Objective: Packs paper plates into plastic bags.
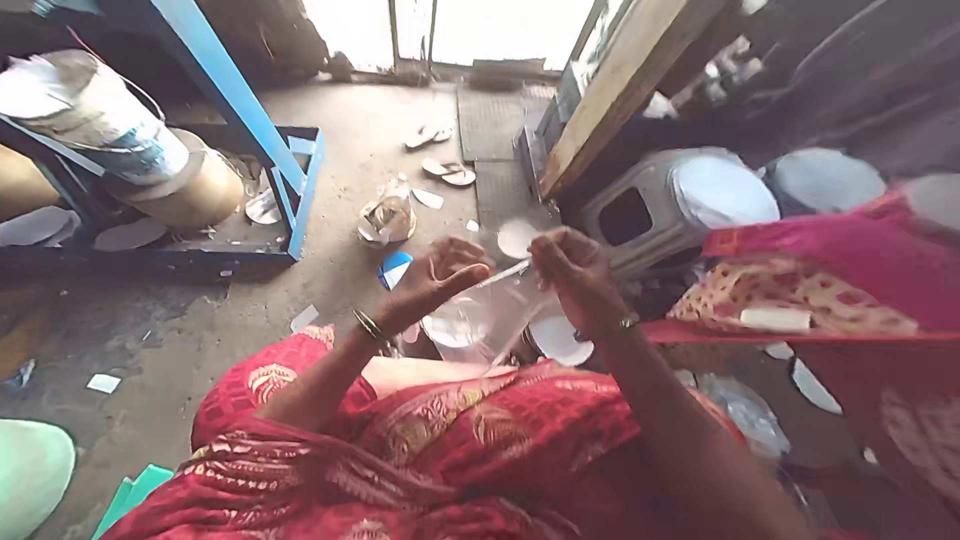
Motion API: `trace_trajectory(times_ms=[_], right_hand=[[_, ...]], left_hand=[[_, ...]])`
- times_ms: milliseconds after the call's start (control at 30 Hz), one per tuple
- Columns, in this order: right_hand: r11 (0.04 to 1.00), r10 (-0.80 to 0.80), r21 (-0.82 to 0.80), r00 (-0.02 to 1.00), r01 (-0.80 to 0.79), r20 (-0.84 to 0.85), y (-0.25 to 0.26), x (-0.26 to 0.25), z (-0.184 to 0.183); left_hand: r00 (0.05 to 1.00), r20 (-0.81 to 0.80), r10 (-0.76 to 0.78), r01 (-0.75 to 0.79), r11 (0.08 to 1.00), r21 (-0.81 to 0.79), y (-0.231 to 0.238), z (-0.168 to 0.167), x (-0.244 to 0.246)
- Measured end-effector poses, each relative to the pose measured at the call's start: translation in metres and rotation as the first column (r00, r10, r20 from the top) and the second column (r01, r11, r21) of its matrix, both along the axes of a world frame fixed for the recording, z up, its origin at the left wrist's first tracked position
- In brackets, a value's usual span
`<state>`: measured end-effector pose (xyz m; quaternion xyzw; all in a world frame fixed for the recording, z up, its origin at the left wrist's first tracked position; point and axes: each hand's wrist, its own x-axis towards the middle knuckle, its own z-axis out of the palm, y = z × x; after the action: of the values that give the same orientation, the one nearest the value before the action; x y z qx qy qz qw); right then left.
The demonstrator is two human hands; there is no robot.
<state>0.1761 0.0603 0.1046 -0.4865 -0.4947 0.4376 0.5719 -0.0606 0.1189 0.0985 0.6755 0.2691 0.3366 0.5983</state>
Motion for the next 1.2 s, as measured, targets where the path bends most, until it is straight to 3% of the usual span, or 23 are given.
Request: trace_trajectory(times_ms=[67,133,233,300,533,667,767,867,933,1000,1067,1100,1200], right_hand=[[0.996,0.071,-0.045,0.997,-0.073,-0.029,-0.002,0.001,-0.002],[0.957,0.256,-0.124,0.963,-0.264,-0.08,0.002,0.008,-0.005],[0.833,0.496,-0.206,0.858,-0.513,-0.133,0.007,0.02,-0.019],[0.779,0.56,-0.211,0.807,-0.59,-0.188,0.009,0.026,-0.028],[0.806,0.488,-0.178,0.804,-0.565,-0.339,0.014,0.027,-0.038],[0.852,0.41,-0.132,0.803,-0.506,-0.433,0.016,0.018,-0.037],[0.922,0.225,-0.211,0.894,-0.323,-0.388,0.018,0.014,-0.035],[0.959,0.054,-0.248,0.95,-0.135,-0.309,0.021,0.011,-0.028],[0.97,-0.02,-0.24,0.968,-0.042,-0.251,0.021,0.008,-0.024],[0.971,-0.084,-0.237,0.977,0.036,-0.194,0.021,0.006,-0.021],[0.97,-0.135,-0.222,0.978,0.097,-0.158,0.022,0.004,-0.019],[0.97,-0.155,-0.211,0.974,0.118,-0.165,0.023,0.003,-0.02],[0.964,-0.196,-0.216,0.965,0.157,-0.174,0.021,-0.004,-0.018]], left_hand=[[1.0,-0.004,0.007,-0.007,1.0,0.014,0.0,0.002,0.002],[0.984,0.059,0.166,-0.155,0.976,-0.154,0.006,0.014,-0.001],[0.886,0.124,0.447,-0.351,0.819,-0.453,0.025,0.034,-0.021],[0.808,0.212,0.549,-0.351,0.739,-0.576,0.044,0.032,-0.037],[0.625,0.286,0.726,-0.414,0.619,-0.667,0.062,0.032,-0.06],[0.617,0.335,0.712,-0.415,0.656,-0.631,0.067,0.027,-0.07],[0.629,0.276,0.726,-0.482,0.644,-0.595,0.076,0.02,-0.081],[0.564,0.01,0.826,-0.762,0.525,-0.378,0.086,0.006,-0.081],[0.563,-0.159,0.811,-0.824,0.566,-0.025,0.088,-0.007,-0.086],[0.462,-0.237,0.855,-0.761,0.519,0.39,0.085,-0.009,-0.08],[0.423,-0.148,0.894,-0.643,0.411,0.646,0.067,-0.001,-0.061],[0.459,-0.075,0.885,-0.595,0.37,0.713,0.057,0.003,-0.052],[0.596,0.041,0.802,-0.549,0.37,0.749,0.034,0.01,-0.035]])
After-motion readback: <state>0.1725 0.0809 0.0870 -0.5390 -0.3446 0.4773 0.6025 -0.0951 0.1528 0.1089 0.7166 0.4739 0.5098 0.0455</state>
